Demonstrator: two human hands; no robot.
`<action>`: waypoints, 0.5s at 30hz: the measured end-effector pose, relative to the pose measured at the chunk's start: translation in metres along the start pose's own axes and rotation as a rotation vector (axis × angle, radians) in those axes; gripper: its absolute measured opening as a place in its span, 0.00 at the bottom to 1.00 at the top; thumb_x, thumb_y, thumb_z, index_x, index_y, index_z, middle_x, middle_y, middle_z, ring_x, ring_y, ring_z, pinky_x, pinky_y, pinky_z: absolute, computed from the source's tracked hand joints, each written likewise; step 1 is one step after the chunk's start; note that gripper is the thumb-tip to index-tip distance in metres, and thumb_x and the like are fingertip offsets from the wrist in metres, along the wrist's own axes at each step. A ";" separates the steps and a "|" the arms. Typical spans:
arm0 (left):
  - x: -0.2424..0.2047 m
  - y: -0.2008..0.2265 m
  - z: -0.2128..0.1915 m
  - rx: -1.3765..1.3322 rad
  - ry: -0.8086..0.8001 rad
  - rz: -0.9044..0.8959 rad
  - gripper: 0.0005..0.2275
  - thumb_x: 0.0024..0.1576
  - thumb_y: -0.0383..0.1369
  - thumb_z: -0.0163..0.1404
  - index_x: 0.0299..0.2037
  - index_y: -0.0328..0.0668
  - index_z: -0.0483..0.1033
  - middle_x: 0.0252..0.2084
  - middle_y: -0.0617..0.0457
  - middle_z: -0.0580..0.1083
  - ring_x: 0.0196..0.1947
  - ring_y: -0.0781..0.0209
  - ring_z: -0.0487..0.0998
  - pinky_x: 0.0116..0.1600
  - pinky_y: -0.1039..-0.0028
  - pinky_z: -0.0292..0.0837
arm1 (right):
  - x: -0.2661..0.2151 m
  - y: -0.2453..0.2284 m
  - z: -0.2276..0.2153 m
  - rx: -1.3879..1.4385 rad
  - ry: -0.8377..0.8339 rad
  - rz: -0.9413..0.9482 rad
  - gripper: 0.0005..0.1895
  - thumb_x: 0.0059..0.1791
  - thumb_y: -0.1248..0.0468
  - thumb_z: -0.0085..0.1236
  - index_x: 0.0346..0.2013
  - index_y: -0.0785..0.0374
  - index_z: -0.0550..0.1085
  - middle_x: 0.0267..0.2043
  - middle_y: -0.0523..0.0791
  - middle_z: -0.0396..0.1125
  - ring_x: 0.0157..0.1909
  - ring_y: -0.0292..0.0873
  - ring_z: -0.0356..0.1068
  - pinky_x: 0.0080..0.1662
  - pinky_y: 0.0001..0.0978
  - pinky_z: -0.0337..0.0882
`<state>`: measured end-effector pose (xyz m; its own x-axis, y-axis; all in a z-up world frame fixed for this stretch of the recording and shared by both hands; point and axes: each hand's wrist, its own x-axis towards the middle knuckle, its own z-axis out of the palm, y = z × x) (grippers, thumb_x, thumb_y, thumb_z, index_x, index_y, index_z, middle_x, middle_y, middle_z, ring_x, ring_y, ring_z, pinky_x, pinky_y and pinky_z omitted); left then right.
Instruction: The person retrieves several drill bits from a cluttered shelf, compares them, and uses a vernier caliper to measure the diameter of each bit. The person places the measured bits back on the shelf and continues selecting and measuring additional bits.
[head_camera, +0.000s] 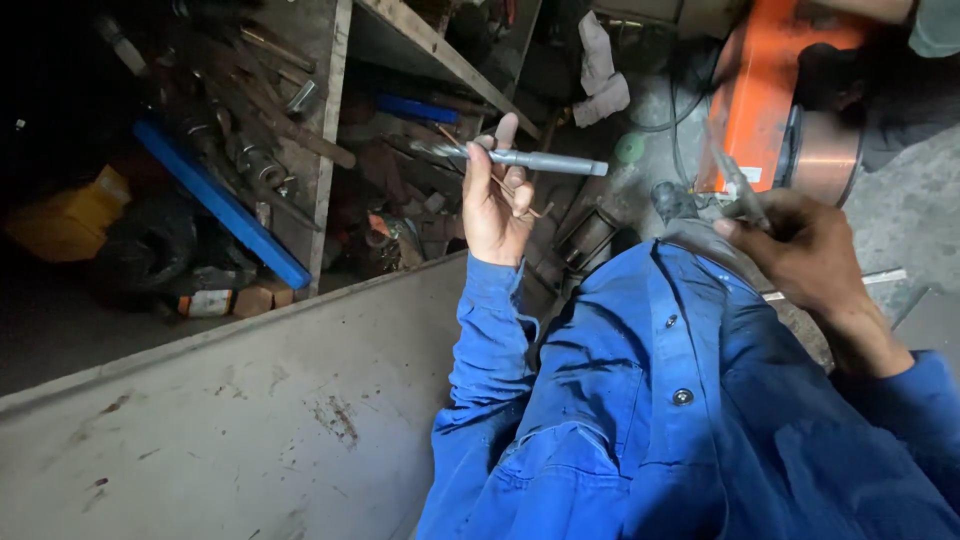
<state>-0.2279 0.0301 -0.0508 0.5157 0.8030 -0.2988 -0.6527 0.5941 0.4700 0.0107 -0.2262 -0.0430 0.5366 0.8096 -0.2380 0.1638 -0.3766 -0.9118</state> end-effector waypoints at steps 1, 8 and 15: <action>-0.002 -0.001 0.001 0.008 0.001 -0.005 0.11 0.70 0.42 0.45 0.52 0.46 0.73 0.66 0.45 0.70 0.32 0.69 0.74 0.27 0.80 0.64 | -0.004 0.000 0.003 -0.032 -0.023 0.073 0.13 0.50 0.58 0.67 0.41 0.65 0.78 0.31 0.39 0.71 0.34 0.31 0.66 0.37 0.26 0.66; -0.008 -0.011 0.013 0.029 -0.059 -0.011 0.12 0.70 0.42 0.46 0.52 0.43 0.73 0.67 0.41 0.70 0.27 0.69 0.73 0.27 0.80 0.65 | 0.017 -0.025 0.029 -0.071 -0.130 -0.027 0.14 0.52 0.56 0.66 0.41 0.66 0.80 0.28 0.45 0.65 0.33 0.32 0.60 0.36 0.31 0.65; -0.018 -0.025 0.011 0.060 -0.083 -0.056 0.12 0.71 0.41 0.46 0.54 0.41 0.70 0.67 0.37 0.69 0.26 0.70 0.72 0.26 0.81 0.62 | 0.043 -0.040 0.056 0.046 -0.178 -0.057 0.16 0.51 0.55 0.63 0.43 0.66 0.80 0.28 0.40 0.71 0.31 0.31 0.65 0.34 0.31 0.66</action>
<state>-0.2149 0.0006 -0.0480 0.5962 0.7605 -0.2573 -0.5885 0.6319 0.5044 -0.0196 -0.1511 -0.0356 0.3719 0.8974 -0.2375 0.1498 -0.3105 -0.9387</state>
